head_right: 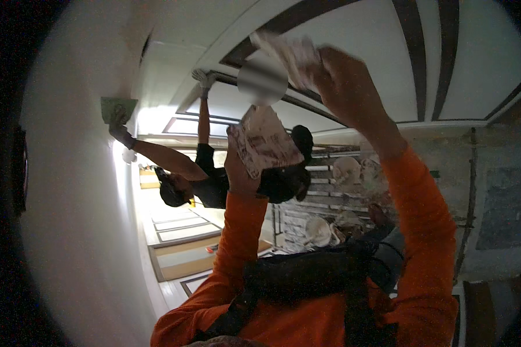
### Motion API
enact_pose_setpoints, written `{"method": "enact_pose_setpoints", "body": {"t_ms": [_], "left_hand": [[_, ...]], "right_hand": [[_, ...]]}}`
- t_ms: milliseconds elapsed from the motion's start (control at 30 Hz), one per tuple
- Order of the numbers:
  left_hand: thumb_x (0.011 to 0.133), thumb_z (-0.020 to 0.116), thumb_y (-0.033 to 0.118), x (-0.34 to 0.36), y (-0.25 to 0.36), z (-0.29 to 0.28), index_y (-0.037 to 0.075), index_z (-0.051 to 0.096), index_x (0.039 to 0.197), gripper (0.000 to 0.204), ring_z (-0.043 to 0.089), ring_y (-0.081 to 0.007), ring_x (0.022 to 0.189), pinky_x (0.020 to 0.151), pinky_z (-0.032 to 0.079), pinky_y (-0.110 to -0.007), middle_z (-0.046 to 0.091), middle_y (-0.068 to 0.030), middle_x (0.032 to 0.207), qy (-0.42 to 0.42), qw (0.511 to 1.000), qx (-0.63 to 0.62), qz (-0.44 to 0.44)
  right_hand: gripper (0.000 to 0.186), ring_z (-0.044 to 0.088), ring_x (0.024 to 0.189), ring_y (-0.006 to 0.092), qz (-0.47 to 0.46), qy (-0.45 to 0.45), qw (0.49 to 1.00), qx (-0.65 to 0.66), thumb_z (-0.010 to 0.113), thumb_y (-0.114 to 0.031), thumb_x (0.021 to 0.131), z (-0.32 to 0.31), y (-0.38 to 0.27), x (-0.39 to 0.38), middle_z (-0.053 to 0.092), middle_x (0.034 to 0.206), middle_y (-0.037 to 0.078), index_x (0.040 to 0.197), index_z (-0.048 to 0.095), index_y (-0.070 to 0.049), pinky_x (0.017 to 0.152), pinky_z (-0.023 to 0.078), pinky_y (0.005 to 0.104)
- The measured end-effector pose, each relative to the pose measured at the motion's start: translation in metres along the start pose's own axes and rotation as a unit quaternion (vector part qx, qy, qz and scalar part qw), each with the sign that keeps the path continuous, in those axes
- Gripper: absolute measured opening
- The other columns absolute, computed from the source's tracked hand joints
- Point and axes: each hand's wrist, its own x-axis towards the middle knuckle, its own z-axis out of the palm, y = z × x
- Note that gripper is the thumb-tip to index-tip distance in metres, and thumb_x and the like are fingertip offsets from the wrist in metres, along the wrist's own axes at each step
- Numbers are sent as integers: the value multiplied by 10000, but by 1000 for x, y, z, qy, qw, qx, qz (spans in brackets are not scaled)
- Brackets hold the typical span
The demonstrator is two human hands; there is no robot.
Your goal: The person applies plaster or joint compound to a ceiling using two putty knives. They scoop the compound between the knives and spread it across the joints of the decorative ceiling panels while standing on scaffolding.
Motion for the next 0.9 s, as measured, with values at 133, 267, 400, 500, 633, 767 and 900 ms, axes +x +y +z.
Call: {"method": "enact_pose_setpoints", "body": {"t_ms": [133, 267, 400, 500, 633, 767, 900], "left_hand": [[1037, 347, 454, 10, -12, -16, 62, 400, 1384, 526, 589, -307, 1148, 941, 539, -467, 542, -172, 1293, 8, 999, -17, 28], [1033, 353, 464, 21, -30, -19, 51, 397, 1380, 541, 593, -309, 1139, 937, 541, -456, 546, -172, 1284, 12, 999, -1, 40], [1036, 325, 421, 27, -41, -14, -26, 402, 1376, 567, 611, -303, 1113, 910, 552, -422, 547, -195, 1269, 18, 999, 16, 36], [1034, 318, 403, 33, -44, -12, -34, 411, 1364, 556, 622, -296, 1089, 901, 556, -414, 560, -189, 1245, 10, 999, 24, 37], [1040, 296, 362, 35, -32, -6, -17, 420, 1348, 503, 626, -299, 1074, 893, 558, -427, 570, -168, 1224, 5, 1000, -18, 7], [1044, 290, 337, 41, -29, -14, 10, 442, 1316, 452, 625, -307, 1077, 896, 557, -456, 573, -167, 1217, 32, 994, -40, -95], [1043, 317, 353, 51, -39, -52, 11, 451, 1308, 452, 622, -324, 1080, 899, 555, -482, 572, -182, 1221, 72, 989, -18, -128]], "right_hand": [[142, 641, 893, 228, -22, -118, 992, -43, 645, -94, 893, 3, -18, -60, 649, 980, 108, 1026, 639, -44, 787, 550, 355], [267, 622, 999, 234, -90, -156, 969, -168, 699, -41, 805, 2, -19, -70, 654, 1029, 83, 1068, 656, -68, 900, 524, 373], [302, 610, 1019, 249, -92, -173, 965, -172, 719, -46, 752, 28, -37, -69, 653, 1064, 69, 1051, 678, -68, 910, 508, 378], [278, 588, 1025, 240, -70, -189, 963, -179, 707, -27, 739, 44, -41, -68, 638, 1057, 54, 1014, 694, -65, 894, 494, 364], [244, 598, 1046, 227, -102, -227, 950, -191, 715, -79, 763, 45, -42, -74, 656, 1074, 54, 1005, 711, -107, 928, 481, 384], [233, 608, 1057, 208, -162, -286, 919, -219, 718, -100, 784, 40, -19, -88, 666, 1103, 51, 1015, 717, -128, 952, 481, 397], [202, 641, 1005, 237, -54, -364, 917, -156, 682, -114, 831, 24, -1, -85, 676, 1092, 80, 1029, 709, -81, 922, 503, 399]]}}
